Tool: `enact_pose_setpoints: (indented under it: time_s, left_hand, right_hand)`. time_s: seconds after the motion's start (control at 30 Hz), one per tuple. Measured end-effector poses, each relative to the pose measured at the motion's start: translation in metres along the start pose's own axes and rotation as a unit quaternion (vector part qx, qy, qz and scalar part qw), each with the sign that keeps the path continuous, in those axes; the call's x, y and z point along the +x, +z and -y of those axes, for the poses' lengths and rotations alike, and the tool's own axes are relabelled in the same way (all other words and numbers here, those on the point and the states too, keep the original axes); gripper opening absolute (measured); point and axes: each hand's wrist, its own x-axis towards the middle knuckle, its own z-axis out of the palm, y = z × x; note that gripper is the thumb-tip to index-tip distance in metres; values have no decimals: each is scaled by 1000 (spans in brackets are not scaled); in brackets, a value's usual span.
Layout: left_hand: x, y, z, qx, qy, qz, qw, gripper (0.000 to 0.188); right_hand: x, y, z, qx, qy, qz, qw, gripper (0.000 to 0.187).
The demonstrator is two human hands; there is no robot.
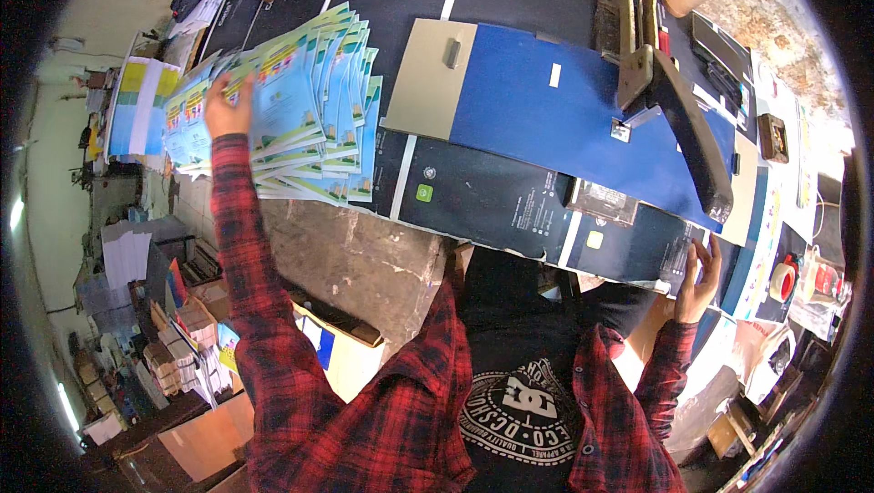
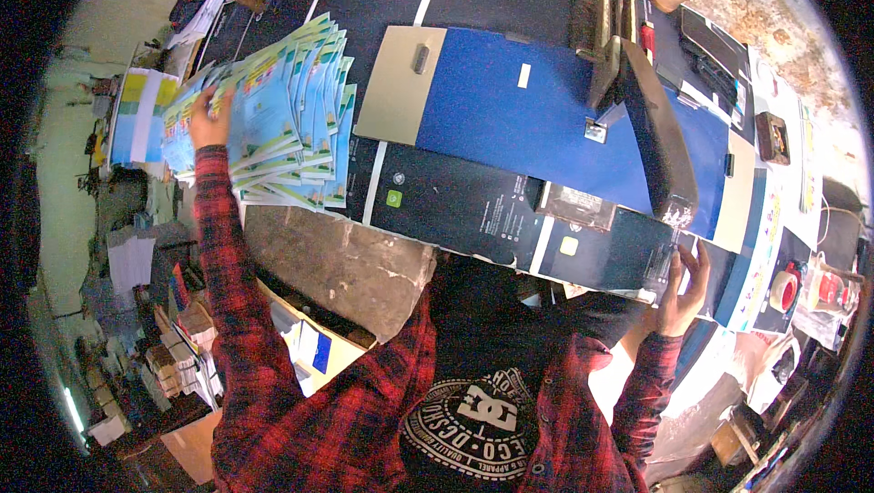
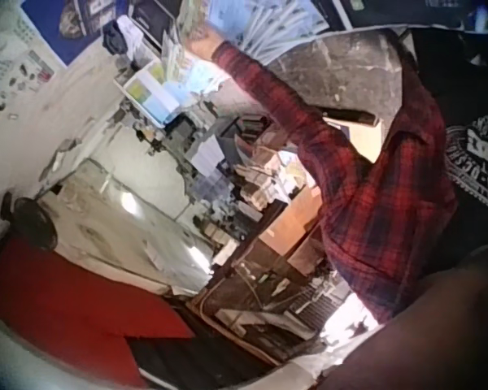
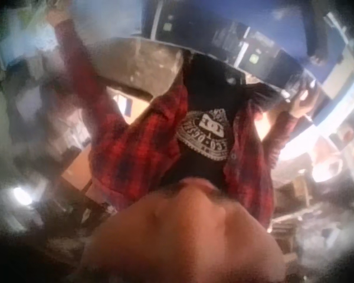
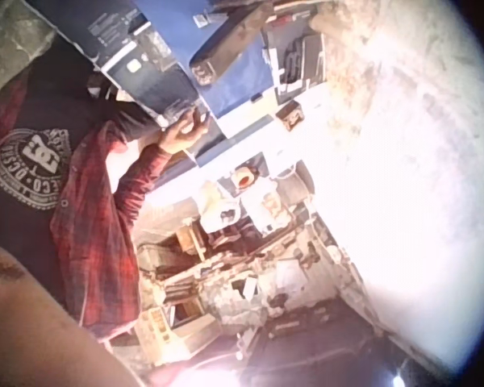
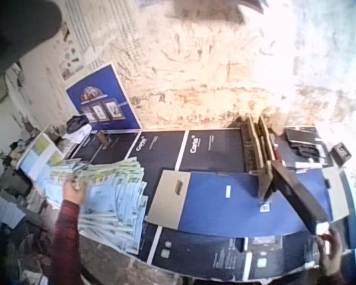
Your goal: The person repeatedly places a booklet on a manual binding machine, aligns it, and presses the handle to bind the spine. They then remove the finished booklet and place it on a growing stack to the right. The process is repeated for multiple booklets throughout the clip.
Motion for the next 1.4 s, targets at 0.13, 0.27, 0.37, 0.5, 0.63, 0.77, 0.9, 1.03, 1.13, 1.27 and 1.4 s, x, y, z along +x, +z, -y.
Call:
enact_pose_setpoints:
  time_s: [0.13,0.27,0.37,0.5,0.63,0.77,0.9,1.03,1.13,1.27,1.4]
  left_hand:
    - [-18,58,-78,57,58,54,995,63]
    - [-53,83,-81,-139,59,130,980,54]
    - [-74,47,-163,-261,111,283,916,41]
    - [-100,33,-211,-281,149,324,891,41]
    - [-125,-6,-208,-241,134,340,899,41]
    - [-160,-42,-156,-224,25,372,900,42]
    - [-200,-74,-89,-204,-83,344,913,42]
    - [-209,-122,-103,-113,-135,344,922,42]
    - [-203,-145,-125,-133,-92,315,935,42]
    - [-199,-114,-96,-192,-53,327,924,46]
    - [-196,-110,-161,-187,-7,342,921,44]
  right_hand:
    - [-3,-16,3,-15,-16,-6,1000,44]
    - [9,-37,1,-106,-70,-26,992,45]
    - [35,-82,-9,-186,-58,-112,975,50]
    - [84,-155,-114,-347,30,-156,924,73]
    - [124,-176,-168,-326,179,-59,927,95]
    - [127,-176,-160,-384,143,-80,909,85]
    - [132,-179,-137,-362,171,-9,916,86]
    - [132,-177,-133,-333,149,-79,928,84]
    - [137,-186,-145,-291,161,-87,939,85]
    - [152,-205,-198,-295,129,-87,943,89]
    - [175,-205,-202,-77,270,-49,958,82]
